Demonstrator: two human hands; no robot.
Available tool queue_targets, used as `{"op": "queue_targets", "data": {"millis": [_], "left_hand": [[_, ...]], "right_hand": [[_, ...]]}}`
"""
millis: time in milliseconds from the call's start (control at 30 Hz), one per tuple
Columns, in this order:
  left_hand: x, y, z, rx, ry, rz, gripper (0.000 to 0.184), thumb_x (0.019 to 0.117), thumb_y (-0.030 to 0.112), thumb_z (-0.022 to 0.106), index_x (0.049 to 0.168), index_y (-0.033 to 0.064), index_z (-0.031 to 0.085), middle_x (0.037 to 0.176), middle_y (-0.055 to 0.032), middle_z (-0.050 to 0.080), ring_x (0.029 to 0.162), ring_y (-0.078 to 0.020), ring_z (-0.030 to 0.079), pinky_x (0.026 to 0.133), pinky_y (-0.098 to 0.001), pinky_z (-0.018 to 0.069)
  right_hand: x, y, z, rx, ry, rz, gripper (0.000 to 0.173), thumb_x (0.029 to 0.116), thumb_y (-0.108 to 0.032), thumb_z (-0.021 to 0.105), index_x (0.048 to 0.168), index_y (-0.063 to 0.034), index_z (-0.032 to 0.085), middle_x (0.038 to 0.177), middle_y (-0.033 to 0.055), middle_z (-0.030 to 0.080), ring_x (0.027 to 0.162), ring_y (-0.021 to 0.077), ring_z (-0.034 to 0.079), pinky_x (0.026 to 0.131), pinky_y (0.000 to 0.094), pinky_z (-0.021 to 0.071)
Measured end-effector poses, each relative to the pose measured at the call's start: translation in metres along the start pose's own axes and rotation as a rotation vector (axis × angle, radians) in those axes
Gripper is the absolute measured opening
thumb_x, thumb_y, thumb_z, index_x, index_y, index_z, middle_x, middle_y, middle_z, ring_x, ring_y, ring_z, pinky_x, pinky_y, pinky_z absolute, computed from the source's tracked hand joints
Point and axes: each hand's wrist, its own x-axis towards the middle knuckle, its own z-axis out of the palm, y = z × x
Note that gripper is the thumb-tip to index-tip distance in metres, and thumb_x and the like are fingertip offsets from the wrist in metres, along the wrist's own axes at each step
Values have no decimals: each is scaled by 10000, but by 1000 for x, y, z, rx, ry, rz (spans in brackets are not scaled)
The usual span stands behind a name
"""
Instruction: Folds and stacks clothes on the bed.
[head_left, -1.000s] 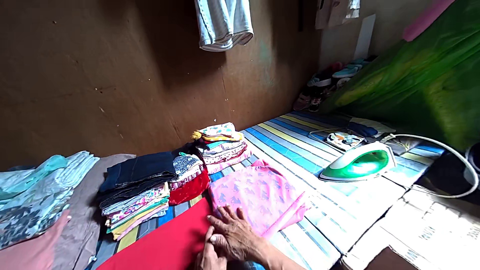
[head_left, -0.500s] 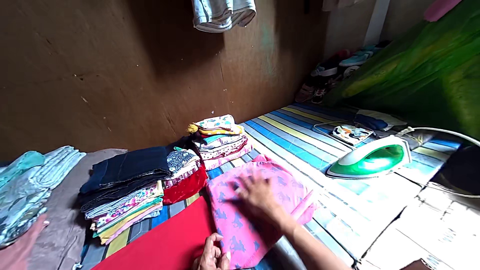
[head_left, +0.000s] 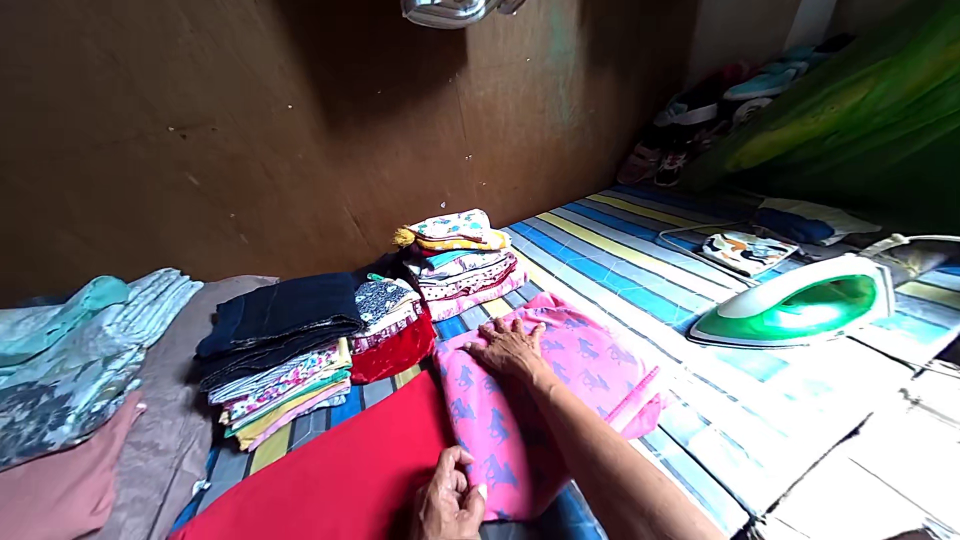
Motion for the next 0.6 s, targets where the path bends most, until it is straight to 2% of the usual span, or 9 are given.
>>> {"op": "queue_targets", "data": {"millis": [100, 167, 233, 333, 400, 500, 533, 600], "left_hand": [[-6, 1, -9, -122, -105, -3, 381, 889, 54, 643, 1243, -80, 593, 716, -65, 626, 585, -145, 601, 583, -324, 537], [-8, -6, -14, -149, -150, 0, 405, 899, 104, 660, 1264, -61, 599, 719, -49, 624, 585, -125, 586, 584, -303, 527], [-8, -9, -16, -121, -148, -13, 442, 921, 195, 690, 1285, -42, 604, 710, -45, 629, 595, -121, 567, 617, -305, 503], [-6, 4, -16, -29, -130, -130, 535, 954, 280, 695, 1373, -19, 550, 760, -104, 660, 665, -203, 618, 702, -390, 526], [-4, 12, -11, -3, -139, -185, 589, 924, 245, 729, 1415, -4, 521, 804, -136, 679, 713, -249, 649, 739, -437, 540], [0, 14, -7, 6, -167, -196, 549, 901, 171, 733, 1385, 4, 535, 855, -163, 698, 783, -292, 681, 784, -482, 546], [-1, 14, -6, -3, -173, -198, 541, 901, 160, 731, 1379, 0, 535, 864, -164, 702, 792, -290, 688, 788, -477, 551], [-1, 12, -4, -19, -169, -196, 517, 895, 144, 732, 1353, -7, 544, 842, -149, 690, 758, -262, 674, 752, -446, 548]], "right_hand": [[-23, 0, 2, -29, 13, 32, 737, 977, -755, 348, 1575, -330, 417, 1686, 88, 288, 1551, 473, 149, 1121, 823, 18], [-38, 2, 4, -41, 41, 62, 731, 989, -742, 334, 1585, -323, 399, 1676, 124, 300, 1540, 496, 156, 1109, 832, 32], [-48, 6, 10, -27, 125, 69, 707, 1009, -703, 350, 1572, -283, 435, 1643, 188, 343, 1515, 541, 189, 1101, 841, 36], [-69, 4, 20, -35, 187, 13, 669, 1042, -637, 341, 1583, -250, 417, 1639, 231, 325, 1514, 538, 198, 1127, 810, 53], [-96, 0, 28, -63, 167, -109, 671, 1046, -625, 304, 1595, -249, 394, 1666, 204, 283, 1537, 502, 176, 1143, 799, 49], [-130, 11, 31, -132, 125, -234, 696, 1030, -654, 222, 1617, -296, 336, 1698, 109, 247, 1572, 426, 132, 1158, 779, 26], [-132, 29, 27, -148, 189, -210, 677, 1035, -643, 243, 1598, -294, 383, 1680, 112, 296, 1565, 424, 171, 1157, 784, 28], [-125, 84, 12, -179, 461, -117, 616, 1032, -608, 358, 1480, -245, 575, 1571, 169, 473, 1500, 471, 319, 1121, 818, 106]]}}
